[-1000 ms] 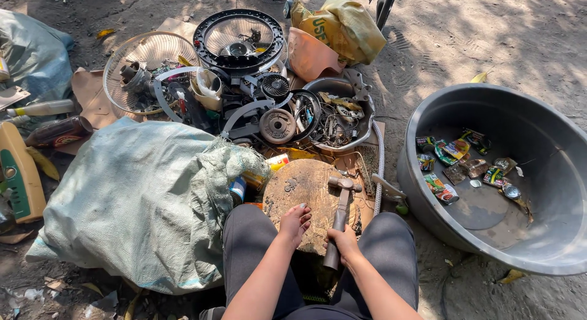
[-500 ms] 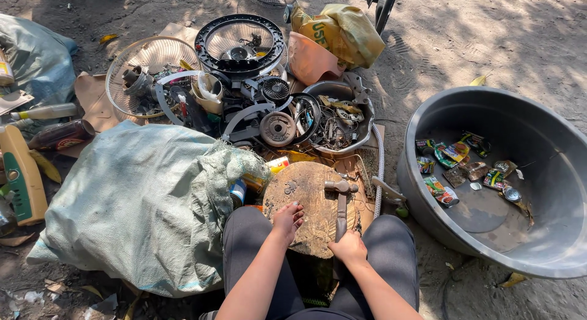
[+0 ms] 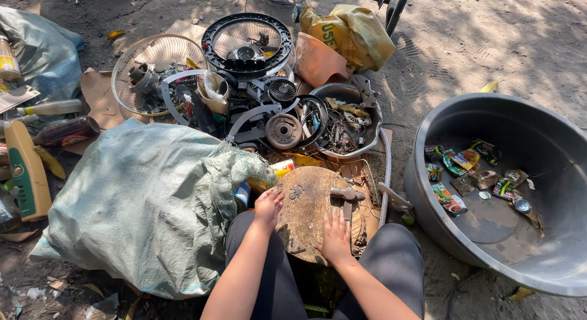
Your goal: Dismantling and flattening small metal components using a hammer on a wooden block
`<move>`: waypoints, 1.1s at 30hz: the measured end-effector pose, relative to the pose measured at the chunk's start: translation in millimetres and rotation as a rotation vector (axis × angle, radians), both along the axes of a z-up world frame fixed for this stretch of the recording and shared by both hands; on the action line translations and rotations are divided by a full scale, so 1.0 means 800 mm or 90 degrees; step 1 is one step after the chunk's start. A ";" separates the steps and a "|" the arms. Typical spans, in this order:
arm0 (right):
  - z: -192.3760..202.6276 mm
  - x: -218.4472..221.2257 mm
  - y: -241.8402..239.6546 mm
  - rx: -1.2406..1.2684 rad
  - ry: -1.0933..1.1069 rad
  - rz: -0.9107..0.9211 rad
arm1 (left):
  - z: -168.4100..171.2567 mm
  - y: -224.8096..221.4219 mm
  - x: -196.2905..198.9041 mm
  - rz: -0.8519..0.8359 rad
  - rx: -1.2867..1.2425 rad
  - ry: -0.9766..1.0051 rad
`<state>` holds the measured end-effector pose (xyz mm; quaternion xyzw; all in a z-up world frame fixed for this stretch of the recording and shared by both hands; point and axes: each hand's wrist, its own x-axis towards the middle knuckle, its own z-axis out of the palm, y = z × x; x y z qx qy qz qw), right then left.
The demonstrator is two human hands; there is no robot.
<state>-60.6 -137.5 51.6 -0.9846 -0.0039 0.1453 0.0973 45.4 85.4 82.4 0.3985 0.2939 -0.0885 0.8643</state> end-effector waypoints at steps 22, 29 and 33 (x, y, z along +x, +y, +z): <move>0.081 0.047 0.078 -0.022 0.126 0.072 | -0.056 0.156 0.052 -0.016 0.376 0.077; 0.084 0.051 0.092 -0.023 0.131 0.085 | -0.015 0.194 0.035 -0.035 0.479 0.061; 0.092 0.058 0.100 -0.019 0.133 0.103 | -0.017 0.192 0.034 0.004 0.452 0.013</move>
